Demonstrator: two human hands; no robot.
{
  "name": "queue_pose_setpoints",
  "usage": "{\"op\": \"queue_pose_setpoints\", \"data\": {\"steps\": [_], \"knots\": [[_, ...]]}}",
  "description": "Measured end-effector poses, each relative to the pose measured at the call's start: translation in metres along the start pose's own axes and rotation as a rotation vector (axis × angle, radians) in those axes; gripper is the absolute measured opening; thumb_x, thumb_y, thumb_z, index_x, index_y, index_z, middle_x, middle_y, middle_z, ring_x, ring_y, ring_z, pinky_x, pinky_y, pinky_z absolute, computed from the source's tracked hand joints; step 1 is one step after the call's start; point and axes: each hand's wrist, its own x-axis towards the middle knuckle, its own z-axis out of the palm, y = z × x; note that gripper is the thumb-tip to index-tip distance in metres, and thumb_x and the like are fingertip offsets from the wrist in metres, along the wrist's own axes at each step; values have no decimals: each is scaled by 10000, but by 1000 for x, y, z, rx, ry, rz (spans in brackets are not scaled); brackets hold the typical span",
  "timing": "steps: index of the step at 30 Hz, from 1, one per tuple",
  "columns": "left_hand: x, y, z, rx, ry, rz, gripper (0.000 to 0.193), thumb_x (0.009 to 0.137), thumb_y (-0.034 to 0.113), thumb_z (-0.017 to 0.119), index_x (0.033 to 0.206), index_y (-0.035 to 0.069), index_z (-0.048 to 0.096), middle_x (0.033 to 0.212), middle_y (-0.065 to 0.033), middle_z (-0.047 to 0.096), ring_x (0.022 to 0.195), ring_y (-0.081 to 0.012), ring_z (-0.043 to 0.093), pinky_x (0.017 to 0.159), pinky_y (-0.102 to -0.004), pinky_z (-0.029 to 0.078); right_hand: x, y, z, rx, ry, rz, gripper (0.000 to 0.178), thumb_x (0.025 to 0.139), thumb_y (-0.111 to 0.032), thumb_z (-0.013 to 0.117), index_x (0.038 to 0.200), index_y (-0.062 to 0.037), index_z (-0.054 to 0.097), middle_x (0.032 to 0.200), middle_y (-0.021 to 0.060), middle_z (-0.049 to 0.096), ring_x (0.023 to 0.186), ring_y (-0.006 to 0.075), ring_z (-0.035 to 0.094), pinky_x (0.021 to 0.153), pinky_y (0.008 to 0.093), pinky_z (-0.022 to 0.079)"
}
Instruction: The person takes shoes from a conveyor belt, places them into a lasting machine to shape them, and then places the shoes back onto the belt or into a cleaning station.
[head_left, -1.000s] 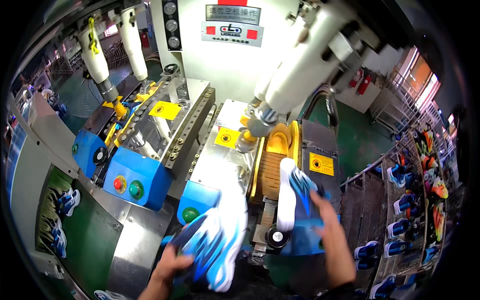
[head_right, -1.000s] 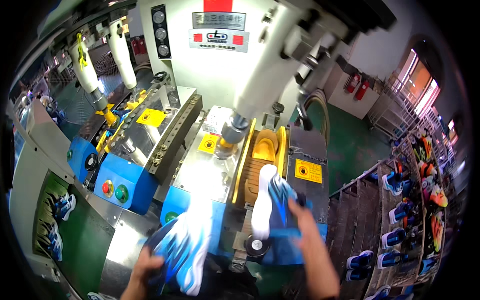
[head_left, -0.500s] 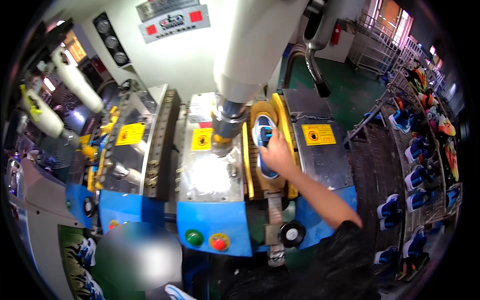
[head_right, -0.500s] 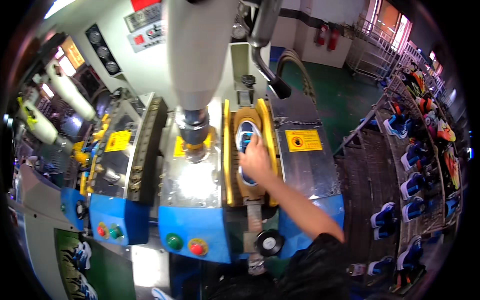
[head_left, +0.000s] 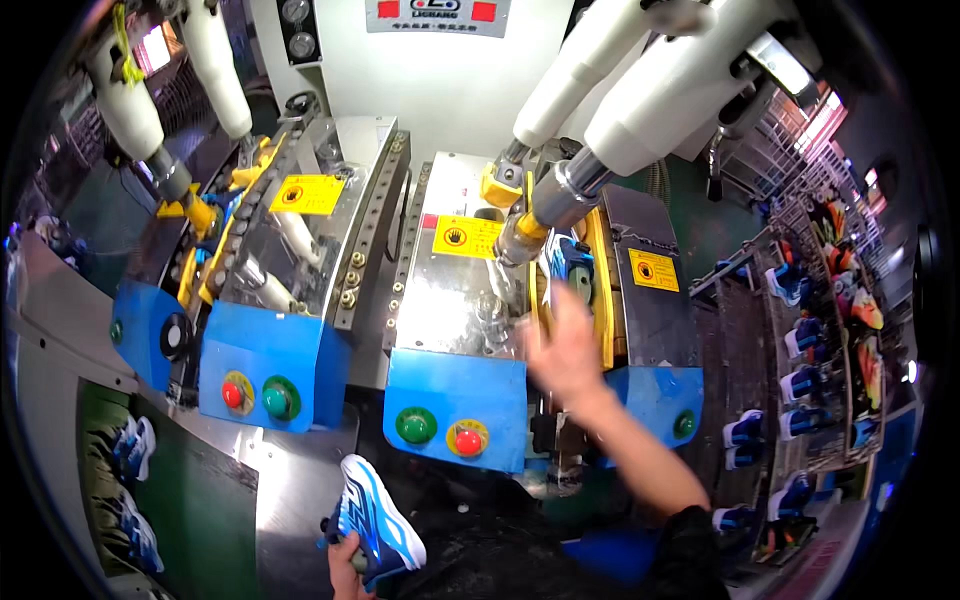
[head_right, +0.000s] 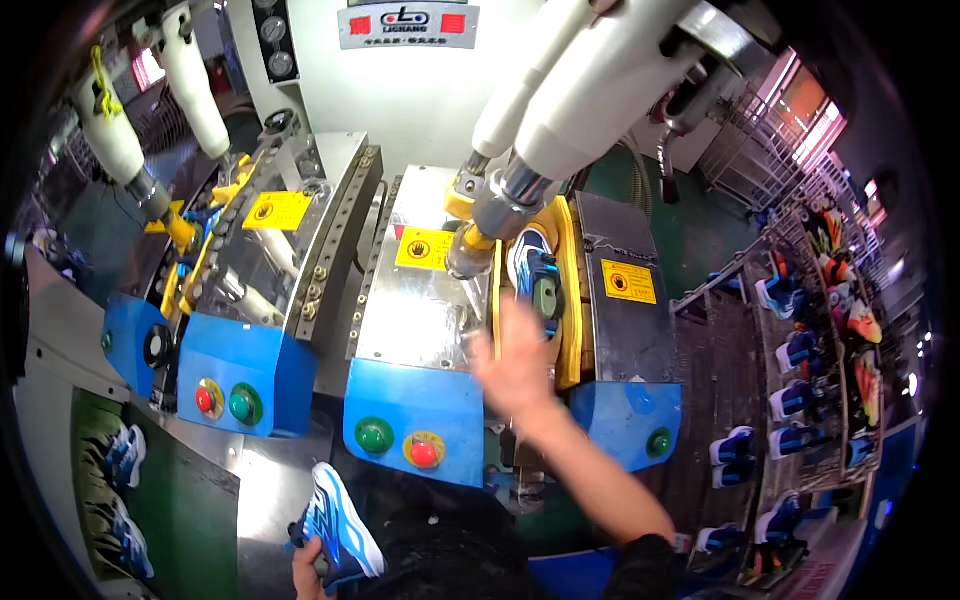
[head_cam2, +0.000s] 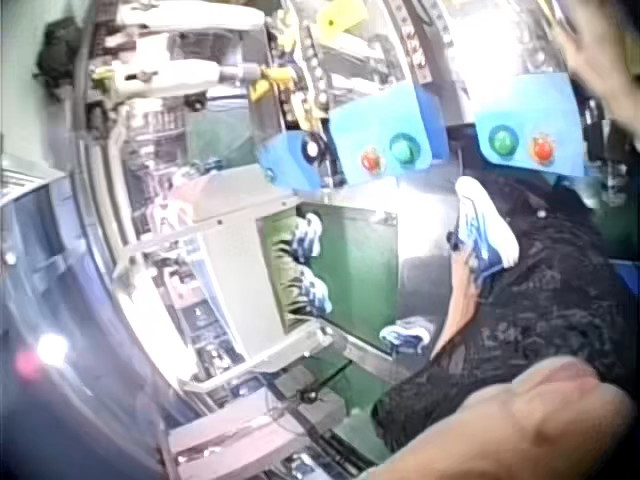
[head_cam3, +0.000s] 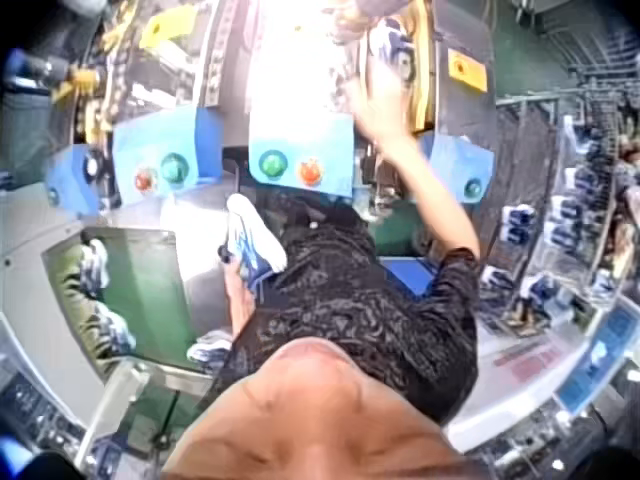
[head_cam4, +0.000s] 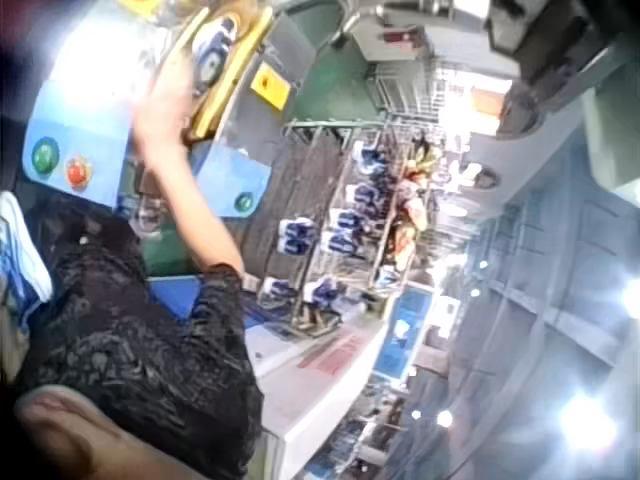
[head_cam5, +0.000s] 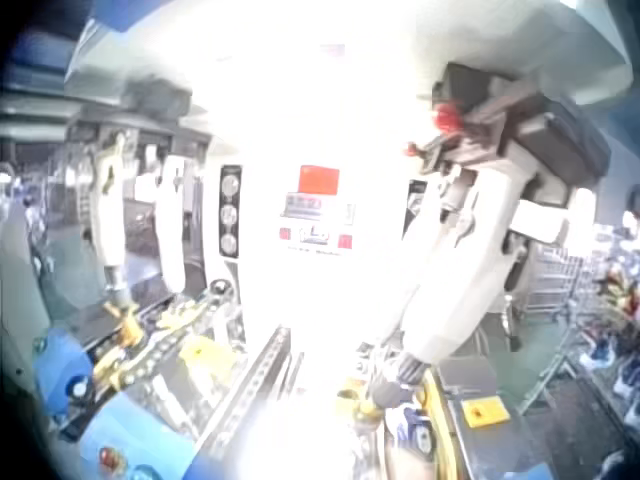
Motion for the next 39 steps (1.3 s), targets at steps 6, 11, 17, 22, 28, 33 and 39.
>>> {"op": "queue_pose_setpoints", "data": {"steps": [6,11,17,22,28,33,39], "knots": [[25,6,-35,-7,-79,-26,423,924,214,652,1296,35,559,1119,-115,650,982,-270,644,847,-394,555,-78,-136,126,-248,-420,-586,506,899,-285,597,1296,17,509,1448,270,407,1391,414,350,1153,581,212],[4,0,-31,36,-4,212,392,944,213,590,1277,8,557,1066,-115,652,918,-256,648,783,-369,553,-92,-134,115,343,-237,-424,409,888,-182,613,1238,22,551,1400,249,457,1342,395,415,1135,587,264],[-52,-29,-72,-412,-95,537,665,790,97,705,1376,-56,430,1254,-193,604,1090,-301,646,968,-432,525,-243,-201,119,927,-662,-330,279,882,-92,649,1146,-4,628,1125,171,657,1050,314,646,948,429,502],[-60,-44,-159,-276,280,653,614,801,87,769,1333,44,466,1238,-99,588,1075,-217,613,939,-390,521,-294,-180,114,826,-1085,42,149,912,-55,625,1031,-17,707,955,96,721,831,149,681,738,284,538],[82,-92,-274,423,750,820,970,744,232,782,1498,45,202,1426,-235,408,1330,-370,421,1112,-396,351,-300,-211,146,828,-1160,-213,180,895,-10,606,1061,20,671,997,113,698,898,167,674,806,286,535],[25,-121,-294,453,799,713,969,778,178,789,1502,-24,178,1485,-256,352,1383,-366,369,1142,-415,308,-351,-256,159,776,-1363,151,816,834,-77,668,1524,-33,233,1553,154,288,1461,332,253,1153,488,256],[-17,-163,-442,-50,1161,434,880,807,257,794,1425,-84,268,1359,-249,431,1285,-336,425,1108,-424,309,-509,-391,220,440,-1149,87,855,759,-108,785,1451,34,304,1226,240,595,1100,286,614,946,372,476]]}}
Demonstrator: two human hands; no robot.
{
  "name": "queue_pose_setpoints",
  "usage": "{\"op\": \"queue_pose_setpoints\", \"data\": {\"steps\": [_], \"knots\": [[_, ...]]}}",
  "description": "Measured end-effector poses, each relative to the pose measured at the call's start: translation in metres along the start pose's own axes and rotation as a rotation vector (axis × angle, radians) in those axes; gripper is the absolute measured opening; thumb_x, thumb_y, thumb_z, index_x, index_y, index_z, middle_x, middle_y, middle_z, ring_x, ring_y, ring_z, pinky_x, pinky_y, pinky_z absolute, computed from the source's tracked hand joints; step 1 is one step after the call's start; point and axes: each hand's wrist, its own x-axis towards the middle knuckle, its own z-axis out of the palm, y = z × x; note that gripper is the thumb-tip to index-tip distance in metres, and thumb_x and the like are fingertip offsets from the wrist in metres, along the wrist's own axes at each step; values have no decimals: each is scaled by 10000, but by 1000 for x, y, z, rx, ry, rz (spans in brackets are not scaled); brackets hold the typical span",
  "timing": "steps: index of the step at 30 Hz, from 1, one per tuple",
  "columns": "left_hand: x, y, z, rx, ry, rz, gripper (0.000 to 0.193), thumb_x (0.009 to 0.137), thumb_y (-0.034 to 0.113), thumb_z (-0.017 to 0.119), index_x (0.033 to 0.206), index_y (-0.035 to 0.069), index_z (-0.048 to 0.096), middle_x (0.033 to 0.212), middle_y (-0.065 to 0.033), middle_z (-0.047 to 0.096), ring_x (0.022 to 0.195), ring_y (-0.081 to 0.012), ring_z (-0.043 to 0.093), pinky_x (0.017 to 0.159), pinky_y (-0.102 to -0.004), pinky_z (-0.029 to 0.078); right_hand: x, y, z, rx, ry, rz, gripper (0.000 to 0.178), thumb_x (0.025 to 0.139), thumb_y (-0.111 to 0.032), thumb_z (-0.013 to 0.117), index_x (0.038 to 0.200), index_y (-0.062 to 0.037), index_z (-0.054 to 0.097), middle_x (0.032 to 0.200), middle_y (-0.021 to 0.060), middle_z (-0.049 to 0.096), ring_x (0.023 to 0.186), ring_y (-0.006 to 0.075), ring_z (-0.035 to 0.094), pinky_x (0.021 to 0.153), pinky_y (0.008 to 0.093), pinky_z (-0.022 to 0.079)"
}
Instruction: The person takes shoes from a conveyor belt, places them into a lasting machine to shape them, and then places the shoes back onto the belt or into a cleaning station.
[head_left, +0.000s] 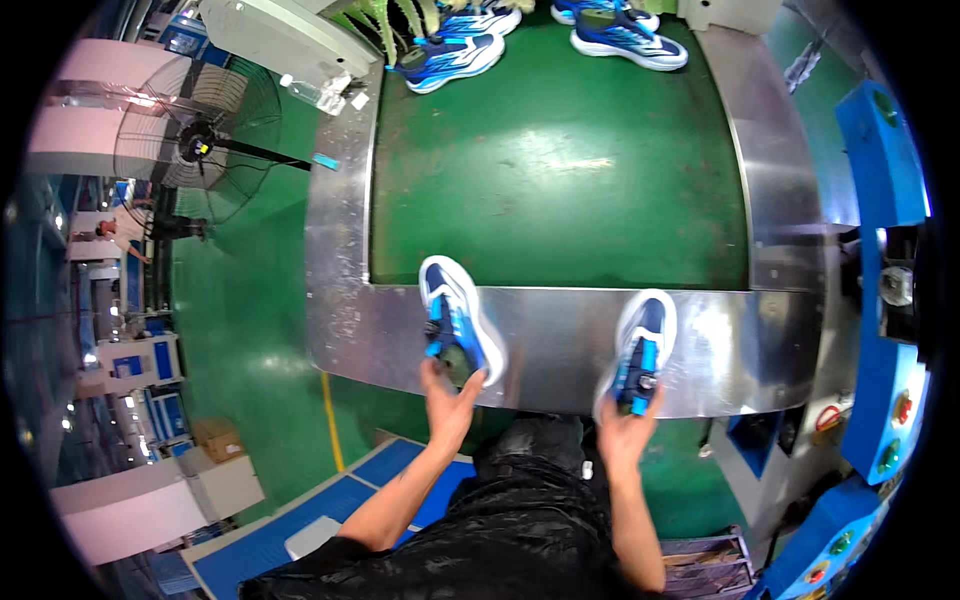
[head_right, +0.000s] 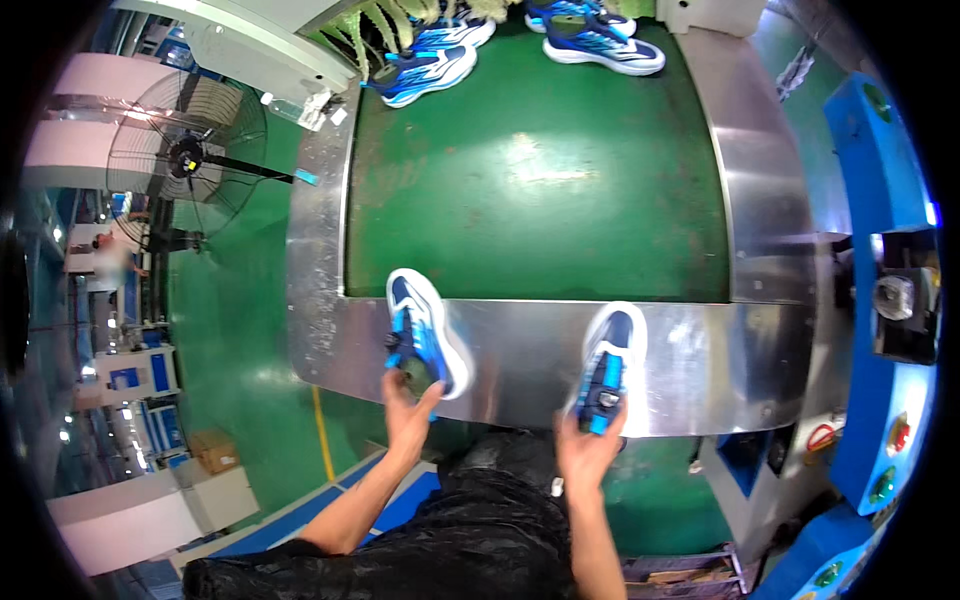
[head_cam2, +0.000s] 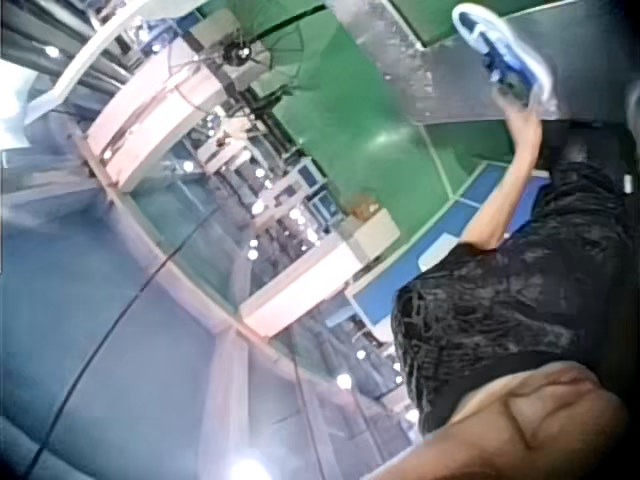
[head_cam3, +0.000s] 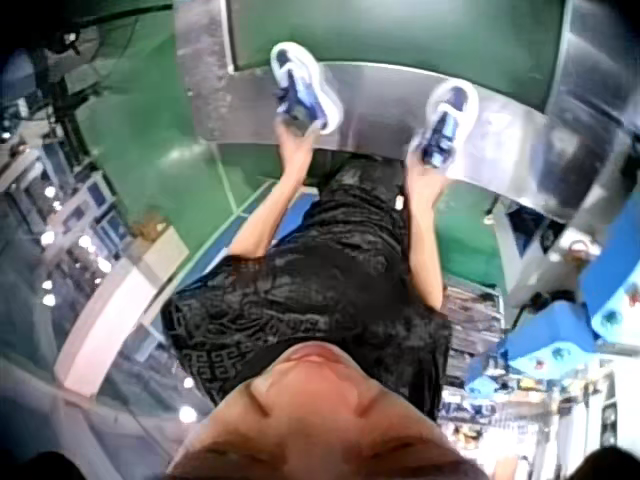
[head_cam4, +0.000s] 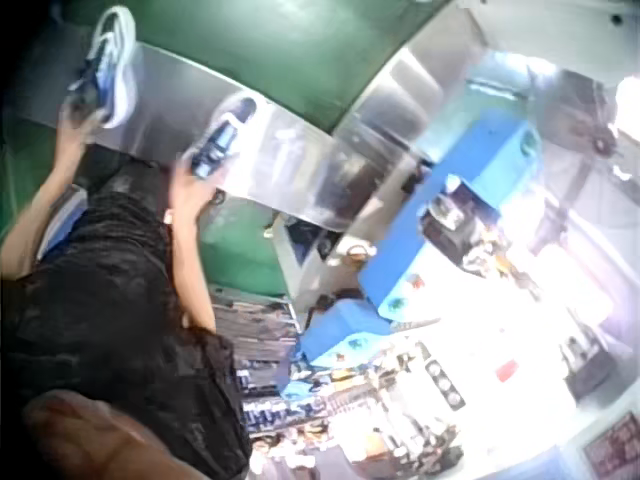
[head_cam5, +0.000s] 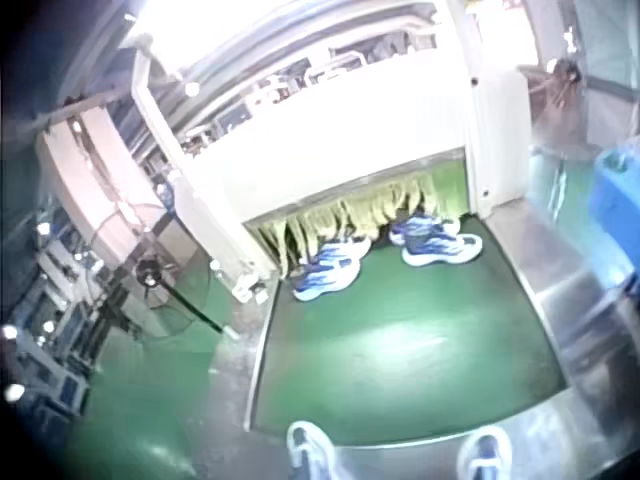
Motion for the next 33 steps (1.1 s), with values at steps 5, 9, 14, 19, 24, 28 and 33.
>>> {"op": "queue_pose_setpoints", "data": {"steps": [5,9,14,19,24,28,33], "knots": [[96,-29,19,-296,-168,61,730,796,209,808,1379,33,404,1248,-86,535,1130,-216,509,1017,-367,398,38,-22,3,-42,-61,123,755,770,-123,763,1402,34,380,1080,164,650,913,229,619,862,355,497],[107,54,-9,-423,-576,-69,698,780,57,792,1380,53,435,1268,-59,553,1134,-216,554,1014,-379,431,4,-41,-40,482,-134,426,505,775,-171,807,1201,4,600,1024,61,660,866,147,616,789,316,527],[51,164,8,-152,-1259,230,771,810,101,759,1453,8,344,1363,-141,488,1219,-271,501,1057,-397,390,-125,-85,-84,714,297,-118,617,821,-271,793,1313,-9,529,1176,82,584,1076,173,528,965,350,439],[-13,250,-41,169,-1762,823,774,788,199,764,1423,-7,374,1295,-152,515,1126,-278,536,995,-401,433,-295,-112,-31,530,951,-245,693,826,-299,794,1360,-1,468,1304,123,511,1237,215,462,1082,351,350],[-171,191,-101,668,-2544,579,909,640,222,874,1402,-6,434,1184,-104,596,1044,-239,600,900,-376,500,-529,-77,55,770,1371,193,730,825,-297,791,1421,-29,465,1239,89,600,1095,190,546,995,359,433],[-250,110,-210,1250,-2618,-61,882,743,22,757,1501,3,307,1436,-161,479,1314,-270,489,1126,-386,353,-643,-100,207,737,1904,635,798,773,-209,799,1453,-21,426,1254,125,604,1103,214,576,996,342,436],[-314,4,-259,1016,-3038,1097,833,849,162,731,1488,-40,236,1403,-179,476,1300,-277,469,1113,-367,338,-669,-54,267,591,2385,1414,688,830,-95,696,1420,46,373,1304,190,558,1191,286,539,1064,379,373]]}}
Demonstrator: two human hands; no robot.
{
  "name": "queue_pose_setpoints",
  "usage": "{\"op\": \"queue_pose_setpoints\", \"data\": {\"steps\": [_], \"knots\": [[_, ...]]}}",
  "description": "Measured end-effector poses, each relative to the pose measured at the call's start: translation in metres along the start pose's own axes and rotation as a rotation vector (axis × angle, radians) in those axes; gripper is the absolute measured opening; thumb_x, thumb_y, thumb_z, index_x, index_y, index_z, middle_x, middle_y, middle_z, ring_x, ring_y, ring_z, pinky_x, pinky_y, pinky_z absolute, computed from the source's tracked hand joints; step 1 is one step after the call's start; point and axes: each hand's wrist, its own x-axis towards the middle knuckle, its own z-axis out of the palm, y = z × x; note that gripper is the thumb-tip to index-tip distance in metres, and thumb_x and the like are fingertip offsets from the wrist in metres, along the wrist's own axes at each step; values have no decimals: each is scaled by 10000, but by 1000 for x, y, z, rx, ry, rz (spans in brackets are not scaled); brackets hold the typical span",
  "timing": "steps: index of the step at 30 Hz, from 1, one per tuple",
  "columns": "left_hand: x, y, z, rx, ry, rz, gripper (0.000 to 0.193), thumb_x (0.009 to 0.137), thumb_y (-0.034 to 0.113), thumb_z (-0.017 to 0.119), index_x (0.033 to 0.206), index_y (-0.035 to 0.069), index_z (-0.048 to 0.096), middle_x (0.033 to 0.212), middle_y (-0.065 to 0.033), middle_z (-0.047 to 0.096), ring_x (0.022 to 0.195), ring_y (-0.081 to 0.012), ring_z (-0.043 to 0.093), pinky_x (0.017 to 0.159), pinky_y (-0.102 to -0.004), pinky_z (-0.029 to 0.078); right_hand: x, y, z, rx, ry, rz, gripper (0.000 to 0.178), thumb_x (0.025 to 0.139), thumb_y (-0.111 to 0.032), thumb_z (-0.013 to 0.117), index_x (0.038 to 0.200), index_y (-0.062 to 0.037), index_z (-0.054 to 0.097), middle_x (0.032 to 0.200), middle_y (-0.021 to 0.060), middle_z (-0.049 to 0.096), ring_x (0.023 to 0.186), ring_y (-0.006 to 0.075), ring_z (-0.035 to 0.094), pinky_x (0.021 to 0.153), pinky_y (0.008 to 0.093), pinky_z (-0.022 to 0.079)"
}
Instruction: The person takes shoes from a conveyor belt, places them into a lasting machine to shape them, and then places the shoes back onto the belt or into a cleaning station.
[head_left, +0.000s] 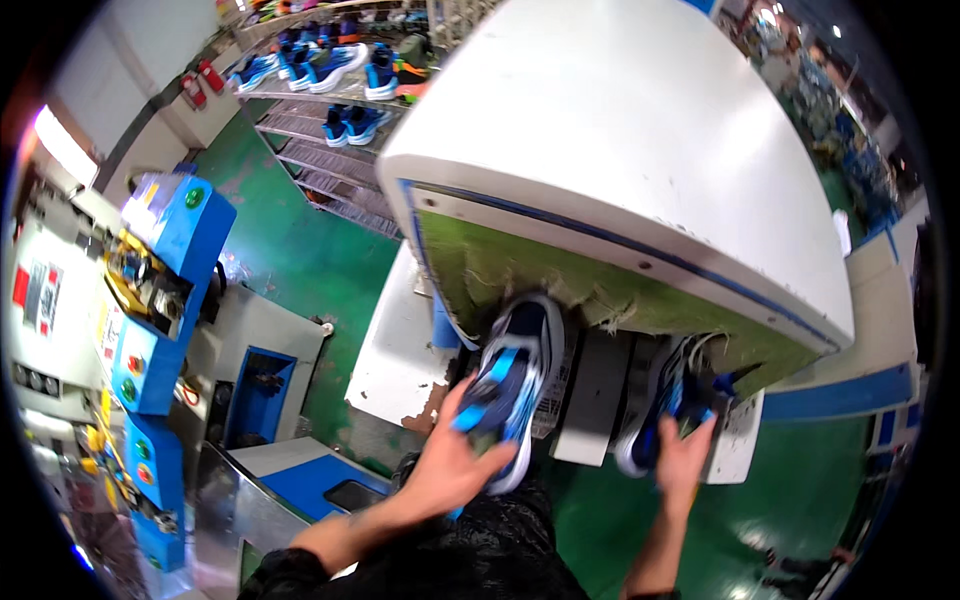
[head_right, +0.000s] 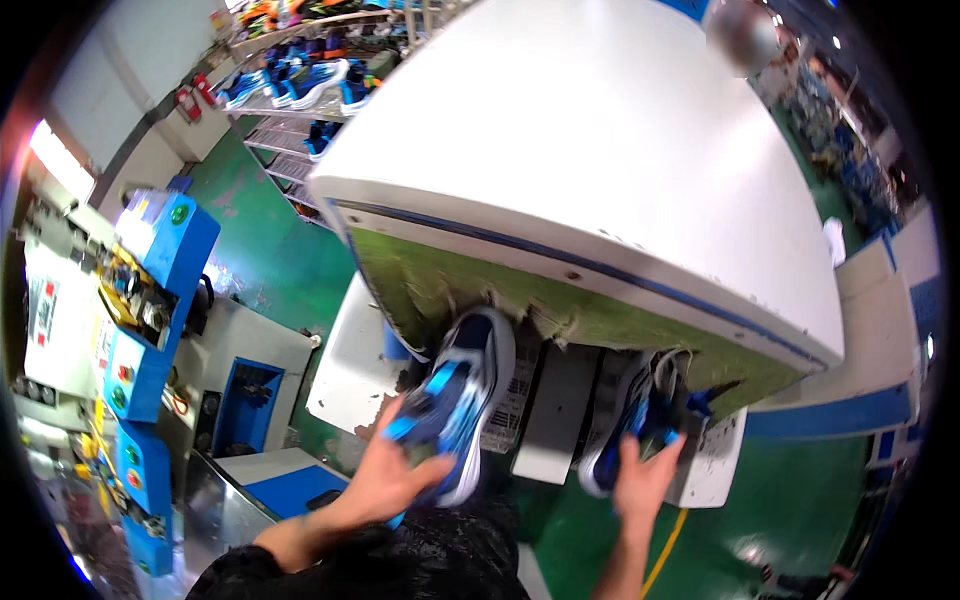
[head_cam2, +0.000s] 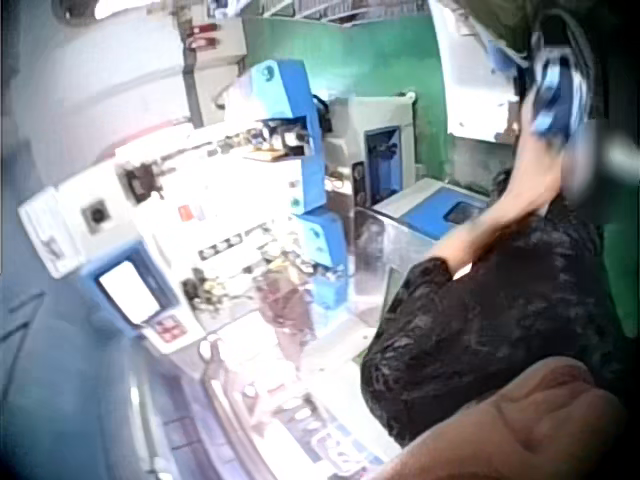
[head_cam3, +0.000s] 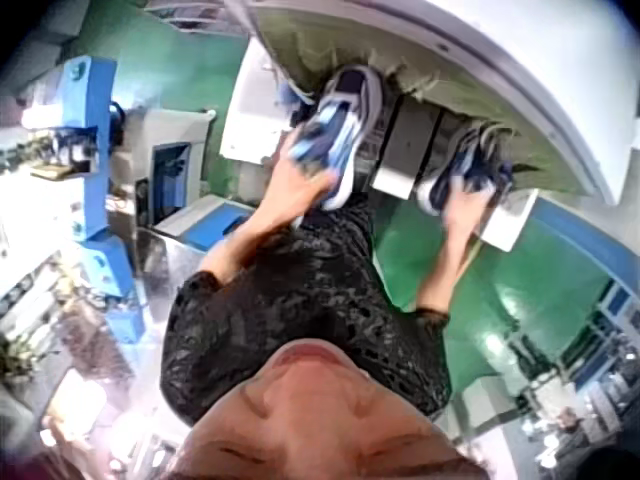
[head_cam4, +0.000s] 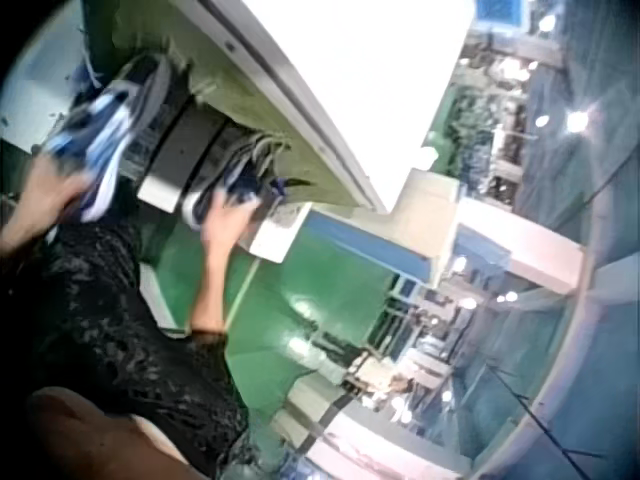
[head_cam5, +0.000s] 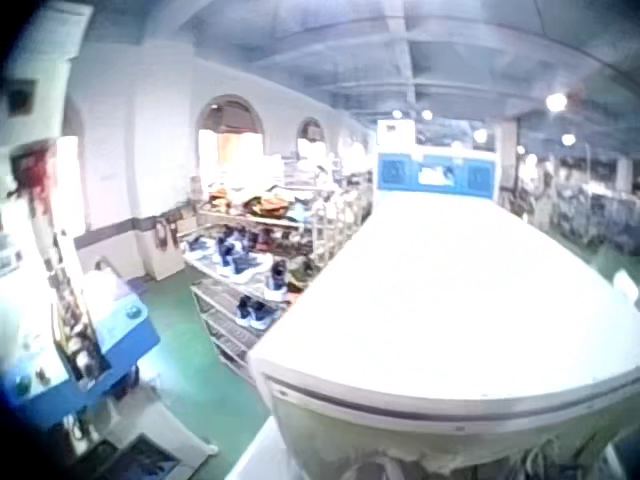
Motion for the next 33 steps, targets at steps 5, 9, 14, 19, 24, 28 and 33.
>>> {"op": "queue_pose_setpoints", "data": {"steps": [5,9,14,19,24,28,33], "knots": [[96,-13,33,380,173,194,712,791,154,711,1392,-75,406,1333,-289,526,1254,-394,521,1069,-400,403,31,-10,28,181,219,-188,531,884,-103,659,1334,82,444,1312,231,550,1187,317,539,1049,383,403],[9,-31,27,382,221,490,508,807,19,720,1283,-30,550,1267,-203,615,1171,-311,616,991,-379,483,-22,-66,57,605,296,-890,106,914,-46,494,962,32,547,964,200,651,853,317,631,825,423,549],[-109,-65,-32,256,27,453,295,797,43,621,1089,4,627,1039,-191,660,986,-354,660,912,-454,503,-167,-156,141,1173,-773,-1031,182,848,-127,596,803,48,623,803,170,684,781,311,683,753,417,567],[-228,-144,-78,591,626,264,305,815,85,601,1105,-11,602,1073,-207,641,989,-364,642,910,-465,491,-305,-175,211,870,-1621,-1319,146,765,-6,656,902,30,693,939,157,706,795,224,698,792,279,543],[-360,-218,-45,453,1340,-131,349,842,124,574,1161,-18,559,1025,-244,648,911,-421,634,827,-487,513,-396,-123,191,248,-1996,-820,72,868,19,648,920,-3,692,917,113,705,760,159,679,693,273,542],[-507,-330,27,247,1927,-823,292,834,150,589,1091,12,596,974,-217,667,890,-434,634,786,-516,513,-511,-92,189,-144,-2429,-1844,200,858,-42,670,1053,-11,701,984,117,725,844,216,711,765,303,557],[-640,-418,98,-13,2760,-1153,392,878,155,598,1217,-32,538,1250,-232,578,1179,-407,536,1015,-493,414,-751,-90,171,-142,-2555,-2226,299,846,-103,707,1131,-33,652,1076,135,688,959,253,690,837,350,554]]}}
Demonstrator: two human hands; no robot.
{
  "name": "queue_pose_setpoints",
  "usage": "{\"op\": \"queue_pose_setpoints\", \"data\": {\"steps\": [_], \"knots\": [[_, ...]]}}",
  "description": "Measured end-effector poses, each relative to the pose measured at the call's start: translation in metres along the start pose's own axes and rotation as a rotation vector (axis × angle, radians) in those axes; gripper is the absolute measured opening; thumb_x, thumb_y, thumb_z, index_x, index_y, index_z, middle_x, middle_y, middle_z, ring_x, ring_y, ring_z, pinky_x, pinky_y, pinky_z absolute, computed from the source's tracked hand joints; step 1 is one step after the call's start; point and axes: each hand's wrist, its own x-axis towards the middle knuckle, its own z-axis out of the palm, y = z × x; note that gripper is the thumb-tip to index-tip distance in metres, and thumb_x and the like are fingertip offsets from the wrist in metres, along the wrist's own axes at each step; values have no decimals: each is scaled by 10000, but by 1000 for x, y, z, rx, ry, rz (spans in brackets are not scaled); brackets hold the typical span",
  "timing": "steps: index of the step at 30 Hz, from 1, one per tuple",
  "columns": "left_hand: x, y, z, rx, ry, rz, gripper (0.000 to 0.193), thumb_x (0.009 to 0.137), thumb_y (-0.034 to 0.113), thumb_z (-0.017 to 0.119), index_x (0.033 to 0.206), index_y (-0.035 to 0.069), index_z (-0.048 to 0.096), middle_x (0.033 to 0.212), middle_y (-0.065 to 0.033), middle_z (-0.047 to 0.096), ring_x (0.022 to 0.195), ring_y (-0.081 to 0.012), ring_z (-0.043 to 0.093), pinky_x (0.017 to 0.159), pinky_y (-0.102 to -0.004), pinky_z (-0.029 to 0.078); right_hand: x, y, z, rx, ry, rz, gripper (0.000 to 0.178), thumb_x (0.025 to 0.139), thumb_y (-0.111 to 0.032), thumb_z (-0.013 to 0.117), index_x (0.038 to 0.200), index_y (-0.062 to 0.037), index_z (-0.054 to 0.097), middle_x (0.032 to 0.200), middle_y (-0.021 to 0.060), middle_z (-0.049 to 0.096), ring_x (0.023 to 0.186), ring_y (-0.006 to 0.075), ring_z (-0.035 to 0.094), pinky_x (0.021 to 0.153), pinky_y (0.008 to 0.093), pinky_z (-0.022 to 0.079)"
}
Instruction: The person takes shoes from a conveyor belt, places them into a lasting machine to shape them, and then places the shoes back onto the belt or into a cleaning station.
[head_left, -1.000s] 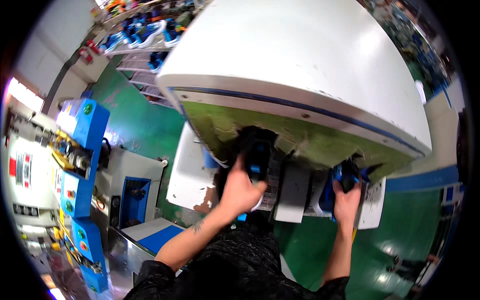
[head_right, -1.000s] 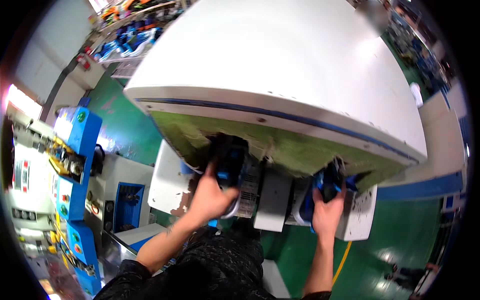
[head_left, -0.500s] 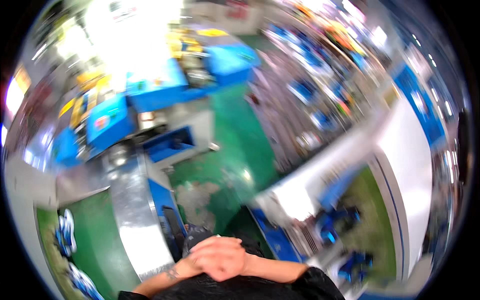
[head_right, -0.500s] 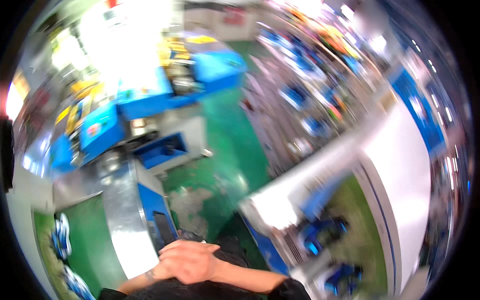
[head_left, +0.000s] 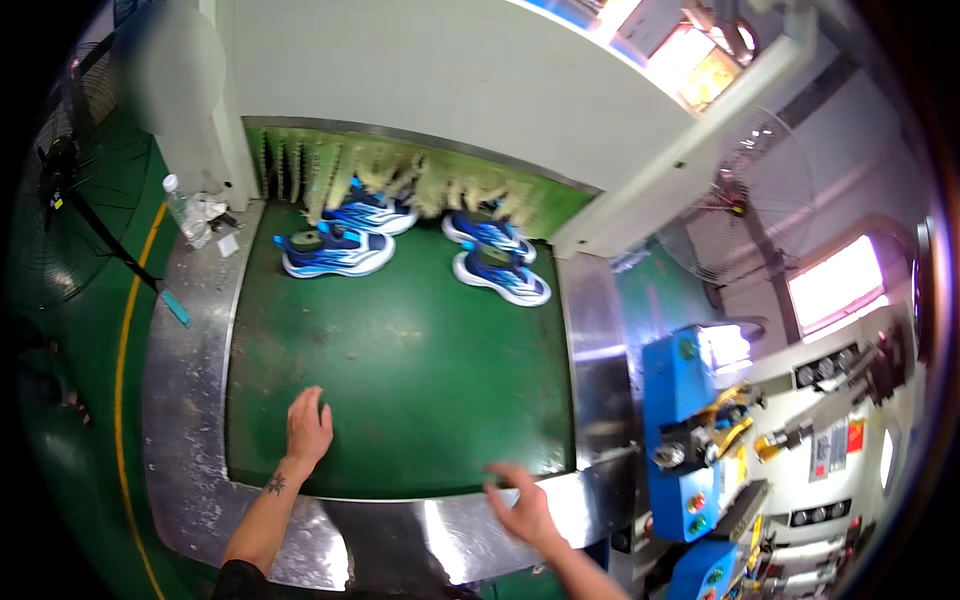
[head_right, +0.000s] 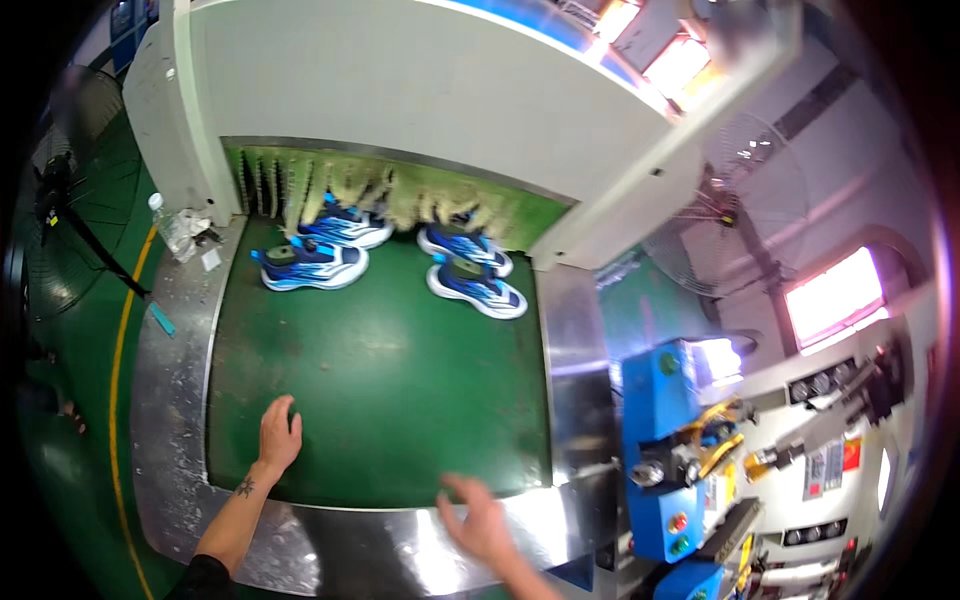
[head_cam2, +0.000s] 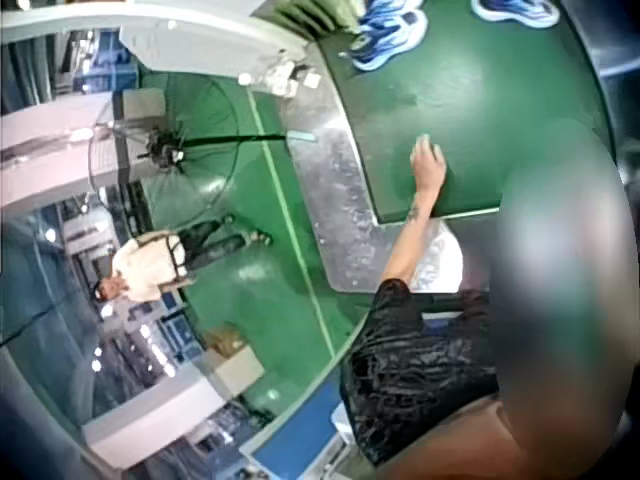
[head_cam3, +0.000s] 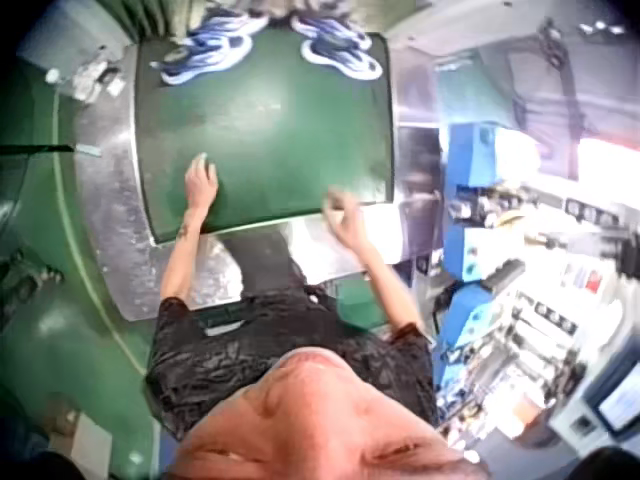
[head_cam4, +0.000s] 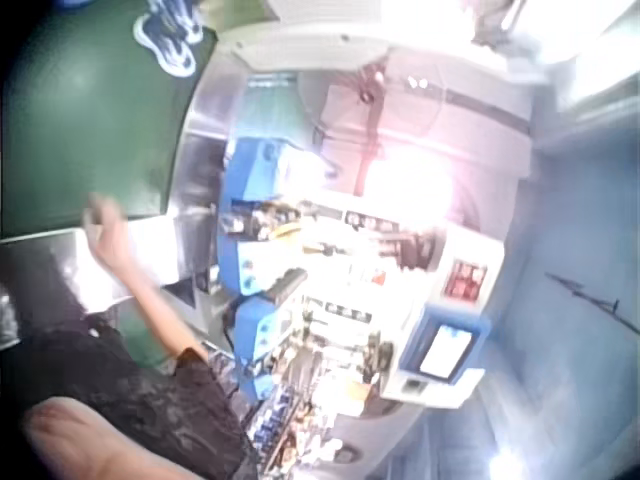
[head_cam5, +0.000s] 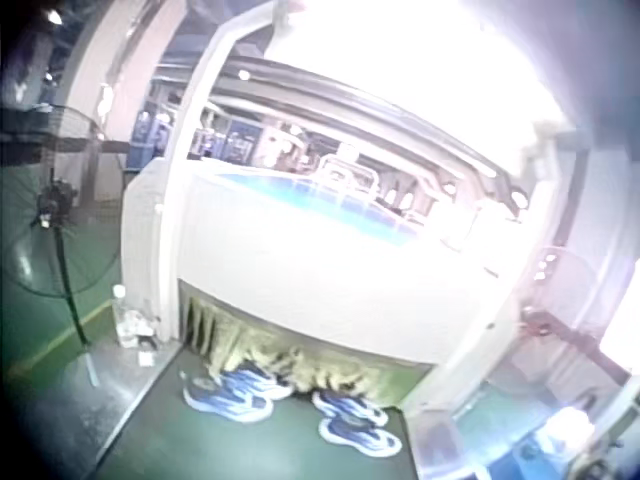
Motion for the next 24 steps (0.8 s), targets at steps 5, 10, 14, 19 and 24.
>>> {"op": "queue_pose_setpoints", "data": {"steps": [5,10,14,19,24], "knots": [[-9,-99,-23,377,162,-94,442,827,187,661,1208,-10,554,1328,-179,546,1265,-357,496,1069,-517,336,297,-26,3,-525,-244,-558,628,781,-165,772,1325,-12,497,1308,220,545,1208,409,519,1032,454,426],[86,-63,-41,206,52,-26,401,840,174,683,1199,22,594,1352,-110,564,1272,-276,522,1056,-457,383,491,183,-94,-701,-310,48,1067,542,-138,893,1454,19,363,1371,265,506,1262,411,501,1068,463,403],[64,-68,-41,164,124,-31,400,831,129,680,1204,13,592,1358,-123,564,1266,-290,533,1042,-458,402,493,180,-83,-763,-201,-181,815,597,-105,868,1313,9,496,1129,242,647,1020,428,627,888,470,511],[65,-55,-41,256,128,13,376,866,172,633,1196,-2,585,1388,-128,531,1299,-286,498,1076,-459,373,358,199,-22,-565,163,-410,584,690,-104,794,1216,-19,556,1117,160,639,947,369,636,871,454,522],[35,-25,-50,322,261,-231,517,881,328,652,1253,-16,548,1371,-198,522,1274,-351,504,1058,-452,389,97,0,20,79,-45,29,716,768,-290,786,1338,25,488,1236,172,565,1087,317,561,975,436,434]]}}
